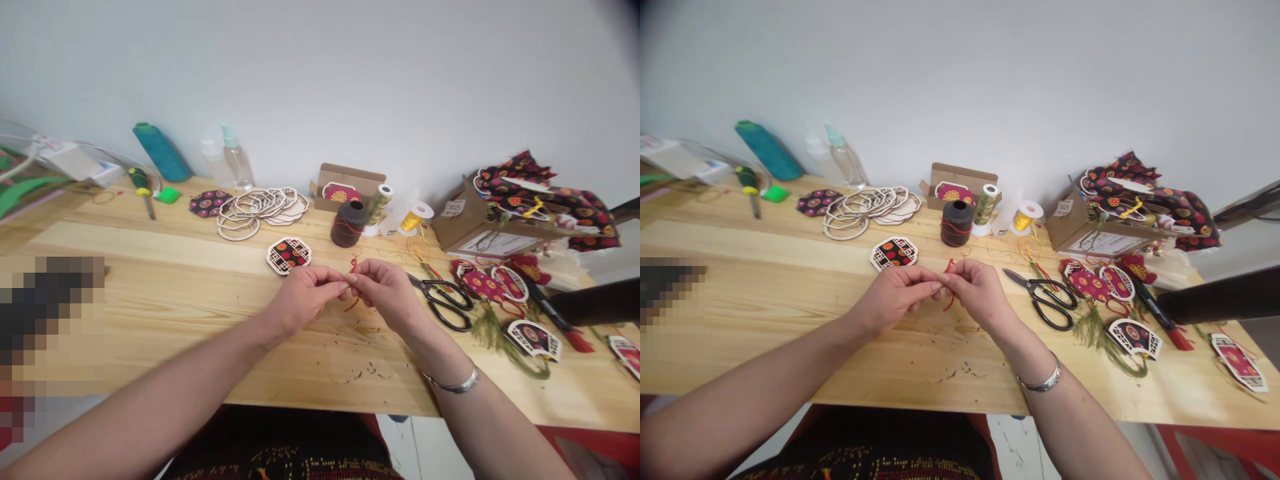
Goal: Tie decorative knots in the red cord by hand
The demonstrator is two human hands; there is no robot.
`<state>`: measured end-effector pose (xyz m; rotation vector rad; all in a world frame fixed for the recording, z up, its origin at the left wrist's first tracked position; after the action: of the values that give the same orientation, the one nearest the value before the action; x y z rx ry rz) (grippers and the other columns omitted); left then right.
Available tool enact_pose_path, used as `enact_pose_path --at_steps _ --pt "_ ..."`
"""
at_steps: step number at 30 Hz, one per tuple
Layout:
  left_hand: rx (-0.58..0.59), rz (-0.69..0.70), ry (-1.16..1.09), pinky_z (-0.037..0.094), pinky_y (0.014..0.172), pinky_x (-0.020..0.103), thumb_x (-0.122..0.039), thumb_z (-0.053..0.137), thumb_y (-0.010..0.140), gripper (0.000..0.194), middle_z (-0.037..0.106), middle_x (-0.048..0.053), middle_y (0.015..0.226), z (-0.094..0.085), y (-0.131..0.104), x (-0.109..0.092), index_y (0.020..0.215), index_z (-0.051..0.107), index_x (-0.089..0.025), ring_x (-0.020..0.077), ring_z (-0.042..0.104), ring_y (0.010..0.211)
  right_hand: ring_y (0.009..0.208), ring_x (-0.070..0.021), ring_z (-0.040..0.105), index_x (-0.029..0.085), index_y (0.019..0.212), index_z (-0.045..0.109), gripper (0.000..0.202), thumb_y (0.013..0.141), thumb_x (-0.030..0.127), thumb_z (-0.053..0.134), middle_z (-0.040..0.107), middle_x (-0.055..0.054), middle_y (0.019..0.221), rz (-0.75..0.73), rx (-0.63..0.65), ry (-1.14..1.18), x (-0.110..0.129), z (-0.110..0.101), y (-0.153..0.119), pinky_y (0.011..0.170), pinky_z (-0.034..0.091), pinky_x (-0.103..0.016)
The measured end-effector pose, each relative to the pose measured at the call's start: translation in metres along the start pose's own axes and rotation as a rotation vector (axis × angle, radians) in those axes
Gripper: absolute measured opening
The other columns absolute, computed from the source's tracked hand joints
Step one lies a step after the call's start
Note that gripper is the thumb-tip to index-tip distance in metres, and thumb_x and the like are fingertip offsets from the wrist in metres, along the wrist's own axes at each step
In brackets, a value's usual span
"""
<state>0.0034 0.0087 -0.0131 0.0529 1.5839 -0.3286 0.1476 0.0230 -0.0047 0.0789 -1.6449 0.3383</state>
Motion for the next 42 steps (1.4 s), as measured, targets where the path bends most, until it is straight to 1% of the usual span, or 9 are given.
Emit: enact_pose_path --at_steps 6,9,19,25,29,33,37,39,42 --pt "-0.046 -0.022 -0.108 0.03 0.043 0.02 -0.027 0.064 0.072 0.012 0.067 0.001 0.066 0.0 0.002 0.002 0.072 0.07 -0.017 0.005 0.04 0.044 0.051 -0.0075 0.045 0.016 0.073 0.063 0.028 0.085 0.036 0.048 0.065 -0.002 0.068 -0.111 0.026 -0.288 0.002 -0.008 0.0 0.049 0.035 -0.021" --pt "-0.074 -0.026 -0.133 0.027 0.041 0.021 -0.029 0.064 0.072 0.014 0.068 0.002 0.069 -0.001 0.004 0.002 0.073 0.069 -0.016 0.005 0.038 0.044 0.06 -0.0102 0.052 0.017 0.078 0.067 0.023 0.084 0.031 0.05 0.067 -0.002 0.073 -0.161 0.03 -0.434 0.002 -0.013 0.0 0.057 0.039 -0.023" --pt "-0.161 0.018 -0.108 0.035 0.05 0.022 -0.029 0.065 0.071 0.014 0.068 0.001 0.067 -0.004 0.006 0.004 0.072 0.071 -0.017 0.0071 0.044 0.048 0.046 -0.0074 0.041 0.016 0.067 0.061 0.023 0.082 0.033 0.056 0.053 0.003 0.051 -0.267 -0.17 -0.52 0.011 -0.007 -0.012 0.044 0.031 -0.02" --pt "-0.179 -0.037 -0.203 0.029 0.046 0.022 -0.027 0.069 0.065 0.012 0.063 -0.003 0.056 -0.002 0.006 0.004 0.072 0.073 -0.017 0.0058 0.039 0.044 0.057 -0.0104 0.057 0.016 0.085 0.062 0.015 0.088 0.023 0.05 0.068 -0.003 0.071 -0.664 -0.217 -0.908 0.001 0.015 -0.024 0.054 0.039 -0.022" --pt "-0.189 -0.12 -0.28 0.021 0.041 0.021 -0.026 0.07 0.062 0.012 0.061 -0.002 0.055 -0.002 0.006 0.004 0.068 0.071 -0.016 0.0042 0.034 0.042 0.052 -0.0125 0.053 0.015 0.08 0.059 0.014 0.087 0.017 0.047 0.061 -0.003 0.061 -0.895 -0.247 -1.343 -0.01 0.024 -0.026 0.049 0.031 -0.026" --pt "-0.121 -0.172 -0.384 0.015 0.039 0.021 -0.027 0.071 0.063 0.014 0.053 -0.004 0.046 -0.001 0.006 0.006 0.064 0.069 -0.013 0.0028 0.028 0.038 0.05 -0.0138 0.049 0.014 0.078 0.057 0.012 0.085 0.012 0.048 0.057 -0.003 0.059 -0.999 -0.24 -1.537 -0.012 0.027 -0.027 0.046 0.028 -0.029" --pt "-0.067 -0.159 -0.448 0.013 0.039 0.02 -0.027 0.07 0.065 0.016 0.037 -0.008 0.037 -0.002 0.007 0.006 0.06 0.066 -0.012 0.0021 0.022 0.037 0.053 -0.0149 0.048 0.015 0.072 0.057 0.018 0.084 0.009 0.044 0.056 -0.004 0.06 -1.041 -0.094 -1.512 -0.006 0.027 -0.031 0.047 0.03 -0.03" --pt "-0.077 -0.151 -0.459 0.014 0.038 0.019 -0.026 0.07 0.065 0.015 0.046 -0.005 0.043 -0.003 0.008 0.006 0.06 0.065 -0.012 0.0015 0.023 0.037 0.058 -0.0155 0.05 0.016 0.069 0.058 0.019 0.085 0.017 0.047 0.058 -0.004 0.062 -1.03 -0.074 -1.365 -0.001 0.023 -0.031 0.051 0.034 -0.029" --pt "-0.1 -0.152 -0.468 0.016 0.038 0.018 -0.025 0.072 0.063 0.013 0.059 -0.002 0.056 -0.003 0.008 0.005 0.065 0.067 -0.013 0.0012 0.029 0.039 0.072 -0.0172 0.055 0.015 0.074 0.062 0.019 0.085 0.026 0.051 0.064 -0.008 0.077 -0.88 -0.208 -0.986 0.007 0.011 -0.026 0.065 0.043 -0.031"
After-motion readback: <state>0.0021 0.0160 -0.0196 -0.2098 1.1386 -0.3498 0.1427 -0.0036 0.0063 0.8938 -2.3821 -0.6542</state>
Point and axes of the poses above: each hand's wrist, its own y-axis towards the middle knuckle, its own z-axis out of the palm, x = y × z, the point moved 2 cm from there along y, towards the middle knuckle
